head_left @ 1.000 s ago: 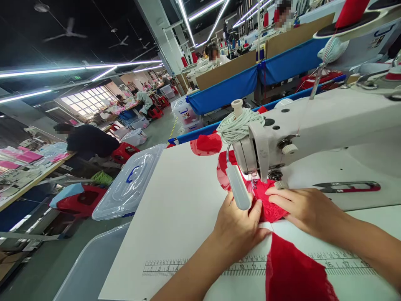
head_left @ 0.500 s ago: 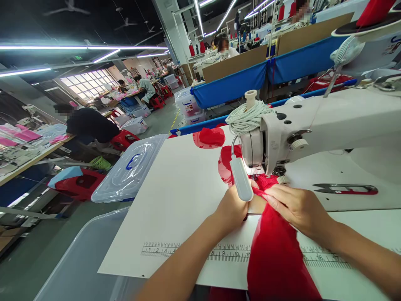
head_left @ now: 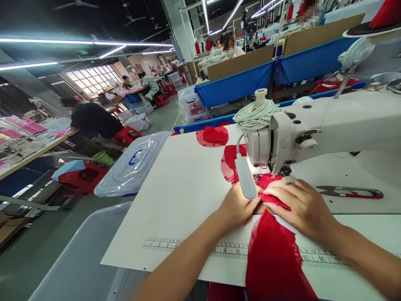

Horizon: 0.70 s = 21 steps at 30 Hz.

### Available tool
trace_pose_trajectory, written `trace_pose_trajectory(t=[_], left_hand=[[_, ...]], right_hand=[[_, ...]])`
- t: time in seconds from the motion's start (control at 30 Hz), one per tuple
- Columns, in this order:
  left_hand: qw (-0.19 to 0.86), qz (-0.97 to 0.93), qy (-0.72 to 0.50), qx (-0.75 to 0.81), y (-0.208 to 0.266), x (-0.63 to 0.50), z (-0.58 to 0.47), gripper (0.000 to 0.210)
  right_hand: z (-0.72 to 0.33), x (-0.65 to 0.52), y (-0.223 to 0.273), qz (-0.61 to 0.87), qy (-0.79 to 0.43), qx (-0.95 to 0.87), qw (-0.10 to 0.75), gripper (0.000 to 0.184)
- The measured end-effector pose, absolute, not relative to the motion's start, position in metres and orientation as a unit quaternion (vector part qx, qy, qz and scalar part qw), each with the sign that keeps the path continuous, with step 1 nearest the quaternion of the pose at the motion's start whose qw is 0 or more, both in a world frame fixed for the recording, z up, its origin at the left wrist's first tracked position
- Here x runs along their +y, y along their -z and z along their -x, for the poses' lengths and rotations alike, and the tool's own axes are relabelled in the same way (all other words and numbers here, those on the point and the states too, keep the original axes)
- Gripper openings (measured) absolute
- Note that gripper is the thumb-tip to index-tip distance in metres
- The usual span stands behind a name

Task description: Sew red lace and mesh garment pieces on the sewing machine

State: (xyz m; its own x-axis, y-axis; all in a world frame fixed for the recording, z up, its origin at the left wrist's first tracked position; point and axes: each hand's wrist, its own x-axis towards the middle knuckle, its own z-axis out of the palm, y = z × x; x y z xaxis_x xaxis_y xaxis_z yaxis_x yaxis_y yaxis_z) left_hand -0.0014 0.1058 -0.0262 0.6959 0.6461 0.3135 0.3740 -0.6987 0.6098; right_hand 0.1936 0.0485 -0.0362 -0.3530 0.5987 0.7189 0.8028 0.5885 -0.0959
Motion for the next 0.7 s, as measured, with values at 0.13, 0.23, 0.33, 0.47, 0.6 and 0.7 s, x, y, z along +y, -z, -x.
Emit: trace_pose_trajectory(t=[0.13, 0.23, 0.33, 0.47, 0.6, 0.7], left_hand=[[0.262, -0.904, -0.238, 0.242, 0.017, 0.109, 0.007, 0.023], [0.285, -0.896, -0.248, 0.232, 0.012, 0.111, 0.010, 0.028], [0.306, -0.882, -0.240, 0.266, 0.014, 0.110, 0.009, 0.024], [0.258, -0.877, -0.253, 0.315, 0.023, 0.108, 0.003, 0.008], [0.224, -0.896, -0.275, 0.266, 0.028, 0.108, 0.001, 0.018], [0.189, -0.906, -0.280, 0.257, 0.027, 0.107, 0.005, 0.027]], right_hand=[[-0.192, 0.051, 0.035, 0.437, 0.093, -0.799, 0.403, 0.010], [-0.191, 0.050, 0.031, 0.473, 0.010, -0.772, 0.425, 0.015], [-0.190, 0.049, 0.027, 0.492, -0.027, -0.756, 0.432, 0.018], [-0.189, 0.049, 0.026, 0.482, -0.018, -0.760, 0.435, 0.018], [-0.191, 0.049, 0.029, 0.471, 0.004, -0.777, 0.417, 0.018], [-0.194, 0.049, 0.032, 0.445, 0.044, -0.803, 0.394, 0.011]])
